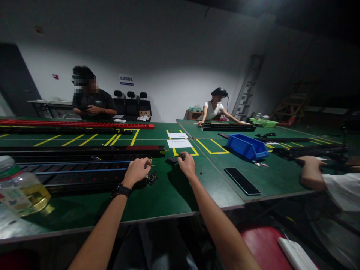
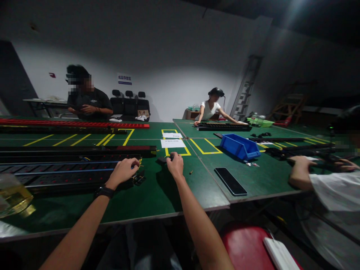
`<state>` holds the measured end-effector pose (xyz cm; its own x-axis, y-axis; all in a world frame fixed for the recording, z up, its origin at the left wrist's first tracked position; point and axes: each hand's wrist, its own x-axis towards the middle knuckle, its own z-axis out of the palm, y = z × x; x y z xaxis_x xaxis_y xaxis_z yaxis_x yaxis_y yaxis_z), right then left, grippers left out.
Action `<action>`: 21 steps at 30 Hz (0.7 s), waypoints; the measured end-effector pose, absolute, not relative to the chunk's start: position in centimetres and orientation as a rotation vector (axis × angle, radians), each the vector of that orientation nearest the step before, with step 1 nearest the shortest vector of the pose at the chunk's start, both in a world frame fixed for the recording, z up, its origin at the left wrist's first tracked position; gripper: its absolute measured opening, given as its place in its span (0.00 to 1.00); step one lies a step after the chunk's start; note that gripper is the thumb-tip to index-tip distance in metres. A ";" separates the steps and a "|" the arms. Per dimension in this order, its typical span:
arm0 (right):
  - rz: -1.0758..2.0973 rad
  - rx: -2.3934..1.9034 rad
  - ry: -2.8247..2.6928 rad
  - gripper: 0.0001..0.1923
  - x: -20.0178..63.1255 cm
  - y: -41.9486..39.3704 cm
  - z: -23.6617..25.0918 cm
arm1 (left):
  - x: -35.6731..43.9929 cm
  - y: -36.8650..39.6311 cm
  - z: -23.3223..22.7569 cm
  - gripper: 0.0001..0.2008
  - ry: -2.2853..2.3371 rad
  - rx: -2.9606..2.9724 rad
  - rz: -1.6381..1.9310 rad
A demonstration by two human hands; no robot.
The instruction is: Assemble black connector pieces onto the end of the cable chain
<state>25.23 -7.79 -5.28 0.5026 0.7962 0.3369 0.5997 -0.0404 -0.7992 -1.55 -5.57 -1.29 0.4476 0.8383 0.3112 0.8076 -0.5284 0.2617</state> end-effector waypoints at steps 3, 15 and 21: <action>0.736 -1.358 -0.798 0.12 24.8 -6.9 -5.1 | -1.5 -5.6 -1.3 0.13 1.485 2.607 0.630; 1.462 -0.946 -0.327 0.14 24.0 -8.3 -3.3 | -1.5 -5.7 -1.3 0.13 1.503 2.618 0.610; 1.520 -0.911 -0.274 0.18 24.2 -8.6 -3.0 | -1.5 -5.7 -1.2 0.13 1.507 2.619 0.606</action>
<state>24.24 -8.55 -2.98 0.0949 0.9215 -0.3766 -0.7319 -0.1919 -0.6539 -1.53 -5.70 -1.24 0.4448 0.8423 0.3044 0.8189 -0.5201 0.2428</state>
